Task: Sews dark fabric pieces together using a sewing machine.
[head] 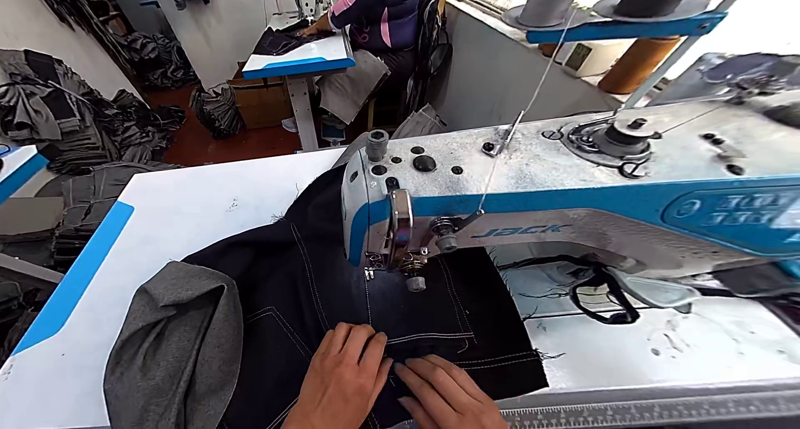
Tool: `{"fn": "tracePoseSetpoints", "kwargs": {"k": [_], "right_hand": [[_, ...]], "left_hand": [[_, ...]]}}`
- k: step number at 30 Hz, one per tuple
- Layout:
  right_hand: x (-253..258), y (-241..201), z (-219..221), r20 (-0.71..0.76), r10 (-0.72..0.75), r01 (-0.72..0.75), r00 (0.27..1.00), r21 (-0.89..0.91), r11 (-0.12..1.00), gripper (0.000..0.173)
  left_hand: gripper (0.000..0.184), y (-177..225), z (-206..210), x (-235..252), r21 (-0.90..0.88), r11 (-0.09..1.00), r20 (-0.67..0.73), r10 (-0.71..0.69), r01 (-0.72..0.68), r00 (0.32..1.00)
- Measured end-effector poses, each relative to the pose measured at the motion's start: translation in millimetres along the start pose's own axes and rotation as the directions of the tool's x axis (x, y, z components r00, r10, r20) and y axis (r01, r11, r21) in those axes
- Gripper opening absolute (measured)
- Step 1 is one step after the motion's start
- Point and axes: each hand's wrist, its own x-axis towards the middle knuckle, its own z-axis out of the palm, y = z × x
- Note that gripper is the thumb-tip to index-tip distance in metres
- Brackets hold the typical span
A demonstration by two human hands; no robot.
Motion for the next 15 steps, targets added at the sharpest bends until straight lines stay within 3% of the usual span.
{"fn": "tracePoseSetpoints", "kwargs": {"k": [3, 5, 8, 11, 15], "right_hand": [[3.7, -1.1, 6.4, -0.015, -0.009, 0.009, 1.000, -0.054, 0.999, 0.034], [6.2, -0.3, 7.7, -0.023, -0.017, 0.015, 1.000, -0.091, 0.996, 0.036], [6.8, -0.4, 12.1, -0.037, -0.020, 0.016, 0.999, -0.117, 0.993, 0.038], [7.0, 0.0, 13.4, -0.041, -0.027, 0.022, 0.999, -0.123, 0.992, 0.039], [7.2, 0.4, 13.7, -0.044, -0.030, 0.025, 0.999, -0.123, 0.992, 0.040]], "left_hand": [[0.021, 2.5, 5.7, 8.2, 0.049, 0.996, -0.028, 0.081, -0.080, 0.996], [0.020, 2.0, 2.8, 13.6, 0.006, 0.998, -0.016, 0.061, -0.061, 0.998], [0.020, -2.2, -13.6, 24.3, -0.215, 0.969, 0.153, -0.088, 0.120, 0.984], [0.022, -13.5, -26.4, 35.1, -0.380, 0.882, 0.369, -0.133, 0.280, 0.920], [0.024, -20.4, -27.3, 38.6, -0.436, 0.839, 0.425, -0.127, 0.326, 0.896]]}}
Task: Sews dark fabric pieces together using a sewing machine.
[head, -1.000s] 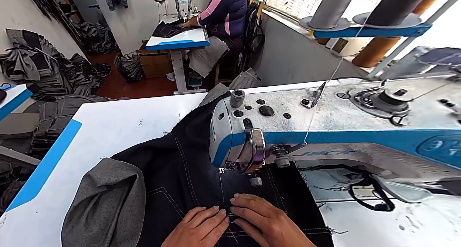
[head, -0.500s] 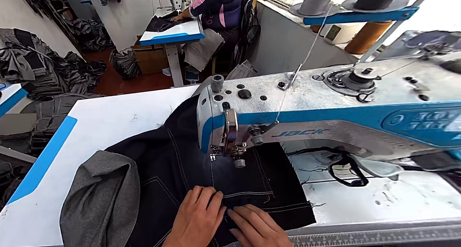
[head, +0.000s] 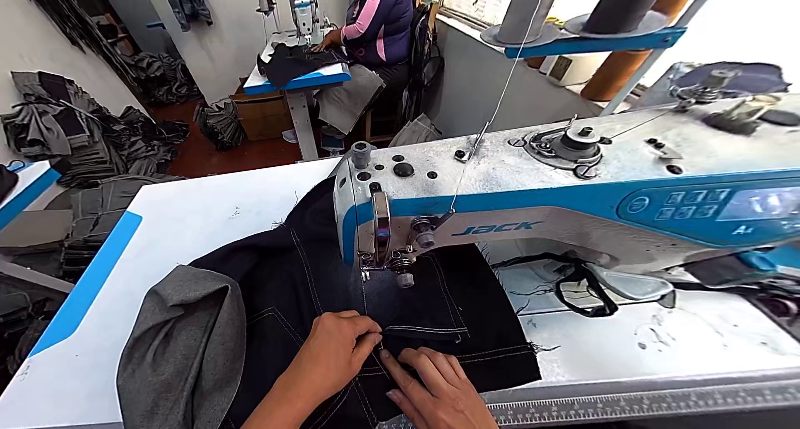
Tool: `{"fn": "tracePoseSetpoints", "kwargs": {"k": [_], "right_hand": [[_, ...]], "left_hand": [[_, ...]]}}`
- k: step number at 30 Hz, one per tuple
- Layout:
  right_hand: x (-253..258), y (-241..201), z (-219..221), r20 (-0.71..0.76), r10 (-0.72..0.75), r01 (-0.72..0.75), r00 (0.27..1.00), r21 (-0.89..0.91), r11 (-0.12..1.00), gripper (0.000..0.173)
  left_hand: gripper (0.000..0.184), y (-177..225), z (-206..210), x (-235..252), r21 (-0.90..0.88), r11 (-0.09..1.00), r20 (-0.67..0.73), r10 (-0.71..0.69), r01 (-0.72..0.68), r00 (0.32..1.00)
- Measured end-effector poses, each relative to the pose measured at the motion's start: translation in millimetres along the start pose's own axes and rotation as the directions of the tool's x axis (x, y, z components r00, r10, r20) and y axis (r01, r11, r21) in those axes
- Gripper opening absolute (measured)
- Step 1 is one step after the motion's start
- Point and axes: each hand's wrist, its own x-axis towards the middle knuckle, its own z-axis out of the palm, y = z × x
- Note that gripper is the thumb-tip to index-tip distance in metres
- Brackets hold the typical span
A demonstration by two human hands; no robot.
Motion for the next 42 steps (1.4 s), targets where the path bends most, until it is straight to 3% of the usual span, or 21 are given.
{"fn": "tracePoseSetpoints", "kwargs": {"k": [8, 13, 16, 21, 24, 26, 28, 31, 33, 35, 39, 42], "right_hand": [[6.1, -5.6, 3.7, 0.003, 0.001, 0.000, 1.000, -0.072, 0.997, 0.038], [17.3, -15.0, -1.4, 0.041, -0.013, 0.022, 0.999, -0.224, 0.974, 0.031], [22.7, -21.1, -5.6, 0.075, -0.019, 0.042, 0.997, -0.320, 0.946, 0.028], [25.5, -18.0, -8.8, 0.104, -0.022, 0.050, 0.994, -0.281, 0.958, 0.029], [23.0, -4.2, -10.7, 0.091, -0.014, 0.024, 0.996, -0.110, 0.994, 0.032], [24.9, -1.2, -10.7, 0.086, -0.032, 0.040, 0.996, -0.100, 0.994, 0.032], [28.1, -5.3, -11.7, 0.088, -0.077, 0.092, 0.993, -0.177, 0.980, 0.030], [31.3, -12.6, -13.7, 0.122, -0.127, 0.161, 0.984, -0.327, 0.931, 0.029], [32.6, -12.8, -13.8, 0.133, -0.132, 0.171, 0.982, -0.351, 0.921, 0.029], [31.6, -6.2, -13.8, 0.130, -0.113, 0.142, 0.985, -0.248, 0.958, 0.029], [25.0, 23.1, -17.2, 0.091, -0.042, 0.023, 0.995, 0.201, 0.979, 0.027], [27.0, 30.2, -23.7, 0.009, -0.047, 0.044, 0.999, 0.246, 0.968, 0.023]], "left_hand": [[0.022, -9.3, 10.3, -4.9, -0.023, 0.998, -0.108, 0.049, -0.052, 0.993], [0.019, -15.1, 26.0, -12.5, 0.110, 0.972, -0.260, 0.229, -0.206, 0.938], [0.018, -16.7, 27.9, -21.9, 0.115, 0.968, -0.309, 0.249, -0.224, 0.918], [0.031, -26.0, 39.2, -46.2, 0.310, 0.932, -0.256, 0.275, -0.191, 0.927], [0.037, -22.5, 39.8, -50.1, 0.500, 0.834, -0.169, 0.360, -0.235, 0.917], [0.037, -17.2, 34.6, -47.5, 0.591, 0.764, -0.098, 0.389, -0.261, 0.916], [0.035, -15.7, 28.9, -43.3, 0.554, 0.786, -0.070, 0.372, -0.274, 0.926], [0.032, -21.8, 20.0, -35.4, 0.242, 0.946, -0.082, 0.242, -0.216, 0.967], [0.033, -26.7, 16.9, -32.9, 0.077, 0.981, -0.095, 0.184, -0.177, 0.978], [0.032, -30.7, 21.4, -34.9, 0.096, 0.972, -0.124, 0.225, -0.214, 0.967], [0.032, -31.0, 28.0, -38.7, 0.384, 0.868, -0.117, 0.386, -0.316, 0.915], [0.033, -25.2, 28.0, -39.5, 0.544, 0.773, -0.071, 0.432, -0.328, 0.899]]}}
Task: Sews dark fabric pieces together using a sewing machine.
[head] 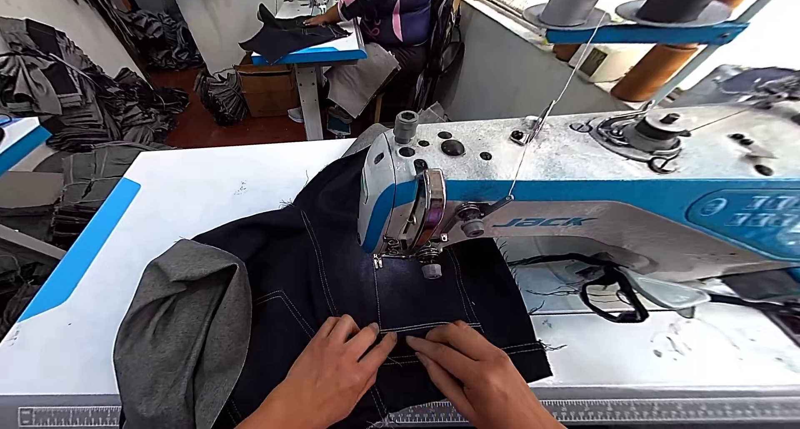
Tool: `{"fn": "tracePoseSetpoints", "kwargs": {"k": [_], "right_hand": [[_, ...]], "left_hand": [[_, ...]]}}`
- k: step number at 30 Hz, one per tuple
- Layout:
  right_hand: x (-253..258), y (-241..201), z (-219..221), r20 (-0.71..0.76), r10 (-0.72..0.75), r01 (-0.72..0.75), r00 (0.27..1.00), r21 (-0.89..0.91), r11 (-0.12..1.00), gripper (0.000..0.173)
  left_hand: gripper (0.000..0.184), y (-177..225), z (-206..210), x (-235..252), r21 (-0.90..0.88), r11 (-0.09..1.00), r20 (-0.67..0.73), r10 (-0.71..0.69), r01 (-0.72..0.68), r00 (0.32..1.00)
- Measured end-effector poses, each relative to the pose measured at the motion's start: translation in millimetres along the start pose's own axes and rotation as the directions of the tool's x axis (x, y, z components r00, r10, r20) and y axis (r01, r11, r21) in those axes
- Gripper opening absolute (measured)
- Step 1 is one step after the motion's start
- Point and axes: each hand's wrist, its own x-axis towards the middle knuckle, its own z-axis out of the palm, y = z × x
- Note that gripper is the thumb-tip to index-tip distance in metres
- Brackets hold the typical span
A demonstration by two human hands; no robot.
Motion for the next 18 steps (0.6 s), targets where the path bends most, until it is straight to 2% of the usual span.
{"fn": "tracePoseSetpoints", "kwargs": {"k": [3, 7, 8, 10, 13, 18], "right_hand": [[1.2, 1.4, 4.3, 0.068, -0.092, 0.098, 0.993, -0.096, 0.991, 0.026], [-2.5, 9.3, 13.0, 0.108, -0.154, 0.163, 0.982, -0.086, 0.983, 0.028], [-2.8, 10.5, 12.7, 0.115, -0.162, 0.173, 0.980, -0.091, 0.981, 0.029], [-2.2, 11.9, 11.0, 0.135, -0.181, 0.195, 0.974, -0.101, 0.976, 0.030], [3.9, 18.6, 7.8, 0.161, -0.228, 0.243, 0.960, -0.080, 0.967, 0.030], [2.2, 31.2, 5.3, 0.191, -0.262, 0.269, 0.946, -0.014, 0.963, 0.029]], "left_hand": [[0.033, 4.5, -2.5, 0.8, 0.036, 0.999, 0.038, -0.008, 0.007, 0.999], [0.029, 2.0, 0.4, -12.7, -0.280, 0.949, -0.021, -0.156, 0.144, 0.988], [0.029, 1.5, 0.4, -16.5, -0.302, 0.940, -0.045, -0.179, 0.157, 0.983], [0.036, 3.0, -1.3, -21.7, -0.236, 0.958, -0.035, -0.175, 0.162, 0.984], [0.045, 3.3, -3.9, -22.0, -0.136, 0.985, 0.062, -0.100, 0.108, 0.993], [0.043, 1.5, -4.3, -18.3, -0.125, 0.989, 0.101, -0.069, 0.081, 0.992]]}}
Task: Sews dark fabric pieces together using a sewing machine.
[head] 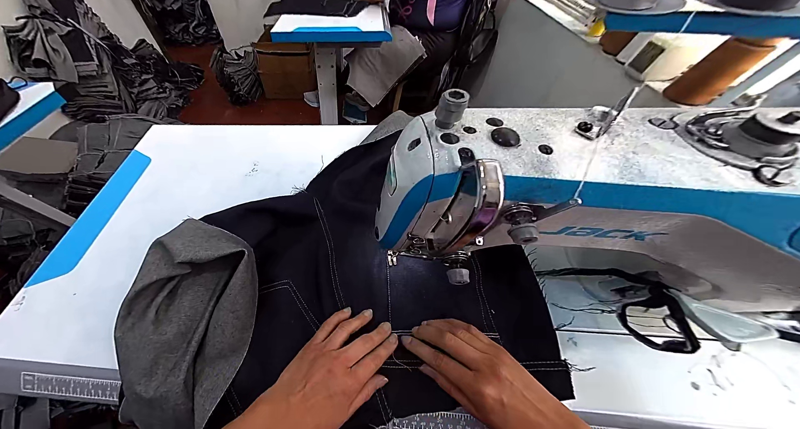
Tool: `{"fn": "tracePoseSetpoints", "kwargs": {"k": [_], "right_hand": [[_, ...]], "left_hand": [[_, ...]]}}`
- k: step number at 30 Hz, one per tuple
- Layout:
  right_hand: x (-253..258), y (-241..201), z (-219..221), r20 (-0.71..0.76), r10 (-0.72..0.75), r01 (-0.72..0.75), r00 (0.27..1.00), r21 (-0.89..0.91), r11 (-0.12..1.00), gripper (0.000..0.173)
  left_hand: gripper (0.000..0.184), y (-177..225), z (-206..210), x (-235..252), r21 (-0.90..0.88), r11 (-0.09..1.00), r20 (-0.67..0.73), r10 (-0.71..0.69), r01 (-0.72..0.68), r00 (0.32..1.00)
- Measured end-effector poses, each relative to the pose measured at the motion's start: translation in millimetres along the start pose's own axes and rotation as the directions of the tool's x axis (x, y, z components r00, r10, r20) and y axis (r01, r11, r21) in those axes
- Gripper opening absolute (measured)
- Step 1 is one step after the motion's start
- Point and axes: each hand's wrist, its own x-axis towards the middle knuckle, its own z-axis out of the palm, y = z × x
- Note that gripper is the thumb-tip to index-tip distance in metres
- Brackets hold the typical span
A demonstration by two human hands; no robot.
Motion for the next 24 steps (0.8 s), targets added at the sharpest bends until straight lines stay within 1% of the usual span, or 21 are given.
{"fn": "tracePoseSetpoints", "kwargs": {"k": [4, 11, 14, 17, 24], "right_hand": [[-3.9, -4.3, 1.6, -0.001, 0.045, -0.045, 0.999, 0.019, 0.999, 0.030], [1.3, -3.7, -3.3, 0.043, 0.093, -0.094, 0.995, 0.028, 0.995, 0.031], [10.5, 7.6, 2.3, 0.013, 0.111, -0.111, 0.994, -0.004, 0.994, 0.032], [21.7, 25.9, 7.3, -0.014, 0.116, -0.117, 0.993, -0.026, 0.993, 0.032], [36.1, 52.7, 11.8, 0.014, 0.180, -0.178, 0.984, -0.072, 0.981, 0.034]], "left_hand": [[0.043, -2.9, -0.2, 0.1, -0.009, 1.000, -0.010, 0.020, -0.020, 1.000], [0.043, -7.3, 1.0, 1.9, -0.026, 1.000, -0.014, 0.010, -0.010, 1.000], [0.042, -20.1, -0.1, 14.1, -0.063, 0.998, -0.004, -0.019, 0.018, 1.000], [0.042, -35.9, 0.2, 27.7, -0.063, 0.998, -0.003, -0.028, 0.028, 1.000], [0.039, -65.3, 2.8, 51.8, -0.049, 0.999, -0.036, -0.014, 0.012, 0.999]]}}
